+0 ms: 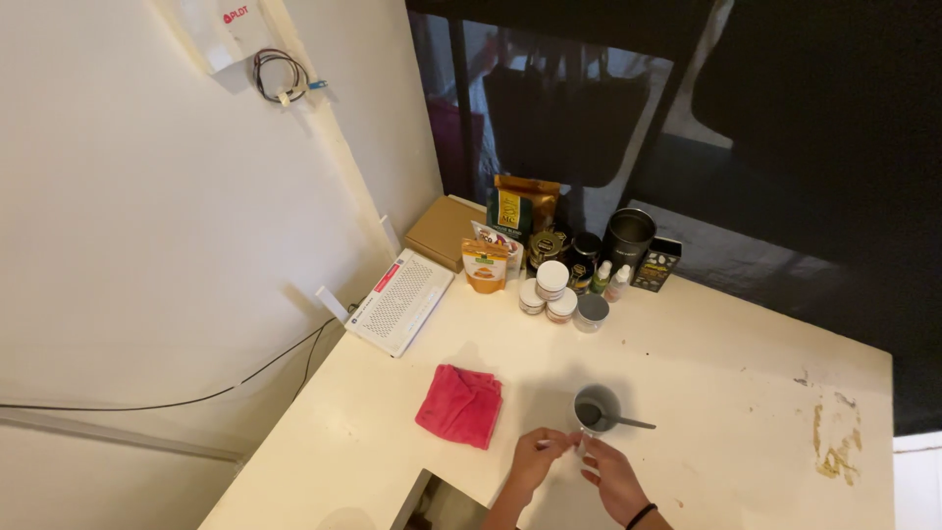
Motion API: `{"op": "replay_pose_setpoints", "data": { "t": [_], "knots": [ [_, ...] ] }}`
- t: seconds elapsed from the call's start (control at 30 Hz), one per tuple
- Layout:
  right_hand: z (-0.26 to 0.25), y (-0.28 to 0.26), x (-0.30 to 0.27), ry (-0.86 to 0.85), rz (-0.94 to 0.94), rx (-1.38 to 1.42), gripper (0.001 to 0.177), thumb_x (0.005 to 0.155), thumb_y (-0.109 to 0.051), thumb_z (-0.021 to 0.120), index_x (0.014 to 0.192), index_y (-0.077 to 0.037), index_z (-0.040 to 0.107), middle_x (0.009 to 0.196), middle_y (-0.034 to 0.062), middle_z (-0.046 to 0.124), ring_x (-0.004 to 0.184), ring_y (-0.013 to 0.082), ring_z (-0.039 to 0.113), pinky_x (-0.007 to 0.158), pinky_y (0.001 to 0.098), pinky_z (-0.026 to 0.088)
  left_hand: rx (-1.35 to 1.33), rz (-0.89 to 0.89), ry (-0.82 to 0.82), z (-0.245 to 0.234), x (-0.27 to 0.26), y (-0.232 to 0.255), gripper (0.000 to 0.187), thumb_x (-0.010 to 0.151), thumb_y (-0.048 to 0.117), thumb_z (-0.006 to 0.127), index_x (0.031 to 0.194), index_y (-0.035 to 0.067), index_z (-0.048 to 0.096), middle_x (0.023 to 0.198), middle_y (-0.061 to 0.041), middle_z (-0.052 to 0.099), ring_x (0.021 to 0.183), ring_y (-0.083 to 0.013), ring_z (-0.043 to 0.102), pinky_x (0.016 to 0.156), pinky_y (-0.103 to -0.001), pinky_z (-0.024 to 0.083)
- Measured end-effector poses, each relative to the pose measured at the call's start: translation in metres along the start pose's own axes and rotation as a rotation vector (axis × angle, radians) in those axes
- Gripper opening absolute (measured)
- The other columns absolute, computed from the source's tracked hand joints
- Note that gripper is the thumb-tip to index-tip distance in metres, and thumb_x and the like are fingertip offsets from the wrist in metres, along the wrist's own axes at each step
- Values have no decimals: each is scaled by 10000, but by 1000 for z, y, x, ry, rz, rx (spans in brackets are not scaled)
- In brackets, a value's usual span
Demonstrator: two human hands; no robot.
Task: The person organizes a cluttered desk by moving various items, including jars, a mug, a telephone, and a box, into a more orderly arrangement. They use a pink cloth to wipe the desk surface and a duster to clean the wall and desk area. The person also opens a drawer and rearranges items inside it.
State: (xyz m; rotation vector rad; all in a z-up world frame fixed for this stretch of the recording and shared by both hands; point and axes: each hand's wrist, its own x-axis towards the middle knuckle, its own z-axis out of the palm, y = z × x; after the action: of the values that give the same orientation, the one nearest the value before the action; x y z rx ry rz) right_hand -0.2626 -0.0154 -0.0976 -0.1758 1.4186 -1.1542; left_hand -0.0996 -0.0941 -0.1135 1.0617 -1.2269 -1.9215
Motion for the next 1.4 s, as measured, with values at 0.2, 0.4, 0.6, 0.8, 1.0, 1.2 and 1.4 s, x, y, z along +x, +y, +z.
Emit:
{"op": "replay_pose_setpoints", "data": {
  "t": [0.2, 0.4, 0.6, 0.8, 1.0, 1.2, 1.4],
  "knots": [
    [-3, 31, 33, -30, -118, 172, 344, 1003, -299, 571, 1239, -81, 694, 1279, 44, 681, 1130, 144, 594, 962, 378, 452, 284, 221, 371, 2, -16, 34, 129, 915, 128, 702, 1016, 51, 724, 876, -34, 731, 642, -103, 586, 577, -268, 488],
    [-7, 20, 25, -48, -145, 121, 302, 1015, -280, 509, 1105, -44, 676, 1115, 54, 665, 1090, 162, 633, 943, 390, 512, 271, 222, 362, -6, -15, 21, 177, 922, 91, 679, 1092, 43, 678, 818, -37, 670, 655, -95, 557, 569, -263, 466],
    [-50, 14, 44, -27, -190, -77, 379, 1007, -344, 464, 952, -22, 657, 910, 78, 615, 903, 201, 608, 808, 388, 574, 295, 205, 339, -4, -14, 27, 205, 915, 65, 678, 1116, 41, 650, 815, -27, 644, 674, -94, 561, 581, -261, 470],
    [-70, -35, 31, 251, -177, -487, 663, 973, -593, 534, 952, 44, 714, 848, 102, 690, 807, 215, 643, 739, 378, 557, 355, 244, 249, -8, -18, 32, 311, 877, 21, 679, 1180, 58, 618, 860, -21, 653, 715, -98, 577, 610, -267, 469],
    [-55, -79, 27, 614, -701, -846, 650, 892, -572, 699, 1198, -4, 622, 953, 194, 740, 904, 307, 700, 815, 422, 524, 389, 256, 195, -10, -21, 32, 375, 884, 32, 692, 1239, 77, 581, 939, -34, 631, 747, -113, 586, 616, -273, 496],
    [-36, -122, 19, 603, -863, -734, 407, 949, -441, 708, 977, -39, 767, 928, 143, 748, 832, 288, 683, 724, 387, 524, 417, 252, 142, -17, -22, 27, 436, 889, 57, 697, 1296, 100, 547, 1030, -39, 619, 811, -128, 605, 640, -285, 514],
    [-46, -114, -1, 626, -557, -637, 421, 1051, -420, 613, 950, -50, 787, 789, 148, 750, 705, 237, 688, 704, 382, 523, 406, 223, 90, -23, -26, 32, 464, 895, 59, 695, 1327, 108, 533, 1067, -36, 598, 856, -124, 620, 675, -280, 496]
  ]
}}
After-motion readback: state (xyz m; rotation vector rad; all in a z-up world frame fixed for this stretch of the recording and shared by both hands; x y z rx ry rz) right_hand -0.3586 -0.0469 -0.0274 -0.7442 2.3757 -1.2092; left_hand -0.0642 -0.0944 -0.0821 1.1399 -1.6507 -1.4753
